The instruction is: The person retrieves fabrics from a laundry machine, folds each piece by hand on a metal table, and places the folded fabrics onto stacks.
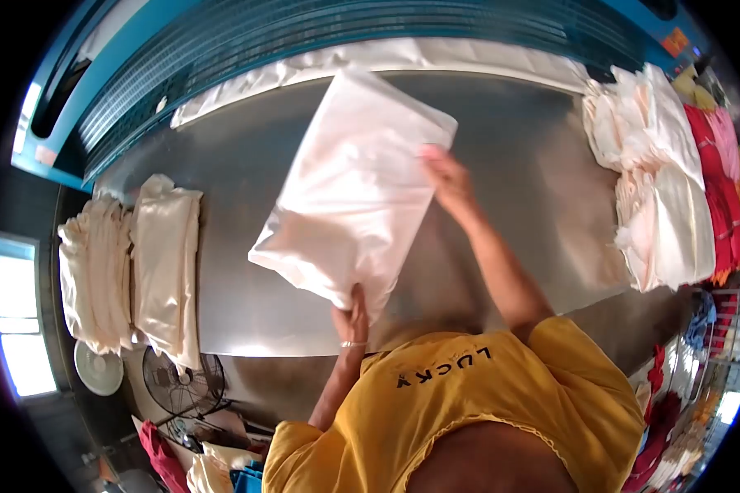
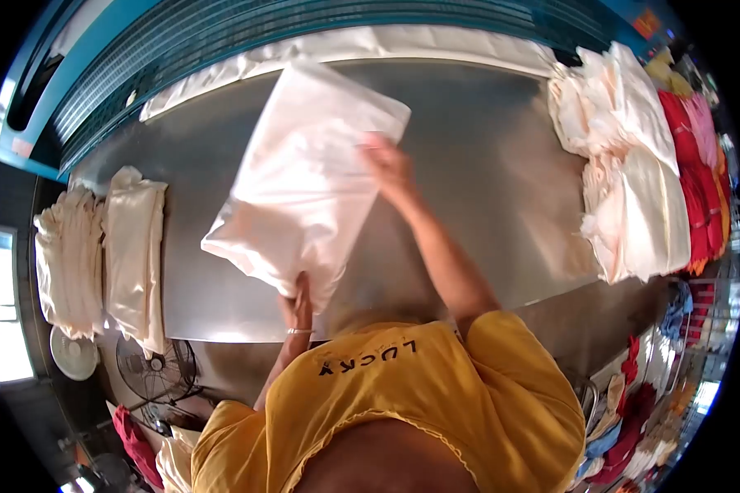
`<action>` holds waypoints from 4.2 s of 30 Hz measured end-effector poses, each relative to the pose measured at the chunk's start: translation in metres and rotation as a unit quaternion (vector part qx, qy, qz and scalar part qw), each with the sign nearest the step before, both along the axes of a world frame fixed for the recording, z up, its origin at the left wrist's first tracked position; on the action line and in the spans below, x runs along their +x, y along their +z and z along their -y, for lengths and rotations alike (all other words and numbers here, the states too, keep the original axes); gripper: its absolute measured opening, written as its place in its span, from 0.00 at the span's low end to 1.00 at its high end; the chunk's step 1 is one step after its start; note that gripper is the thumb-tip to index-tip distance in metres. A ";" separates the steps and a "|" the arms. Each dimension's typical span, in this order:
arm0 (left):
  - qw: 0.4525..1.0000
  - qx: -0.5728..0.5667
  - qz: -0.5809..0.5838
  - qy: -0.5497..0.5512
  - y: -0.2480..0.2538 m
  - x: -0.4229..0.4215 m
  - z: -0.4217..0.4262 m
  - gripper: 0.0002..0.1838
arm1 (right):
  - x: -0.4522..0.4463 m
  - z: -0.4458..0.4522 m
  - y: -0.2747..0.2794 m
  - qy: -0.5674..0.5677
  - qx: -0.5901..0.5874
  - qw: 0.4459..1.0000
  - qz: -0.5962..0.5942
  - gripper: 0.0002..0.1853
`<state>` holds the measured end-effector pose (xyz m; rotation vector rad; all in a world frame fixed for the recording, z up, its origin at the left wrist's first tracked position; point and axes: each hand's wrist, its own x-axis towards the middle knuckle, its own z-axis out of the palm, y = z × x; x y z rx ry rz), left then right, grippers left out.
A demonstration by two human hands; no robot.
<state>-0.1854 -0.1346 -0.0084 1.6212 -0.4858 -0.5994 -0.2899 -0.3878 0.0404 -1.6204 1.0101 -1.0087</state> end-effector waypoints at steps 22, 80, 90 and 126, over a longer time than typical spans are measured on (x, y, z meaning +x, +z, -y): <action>0.906 -0.017 0.229 0.355 0.113 0.491 -0.237 0.16 | 0.537 -0.153 0.045 0.289 0.234 0.908 0.191 0.11; 0.889 -0.070 0.241 -0.384 0.051 -0.003 0.144 0.38 | -0.184 0.047 -0.068 -0.272 -0.167 0.921 -0.224 0.23; 0.886 0.041 0.395 0.239 -0.055 0.302 0.114 0.31 | -0.092 -0.084 -0.057 -0.081 -0.274 0.893 -0.347 0.15; 0.985 -0.074 -0.143 0.064 0.034 0.189 -0.022 0.11 | 0.144 0.042 -0.027 0.055 0.233 0.955 0.177 0.22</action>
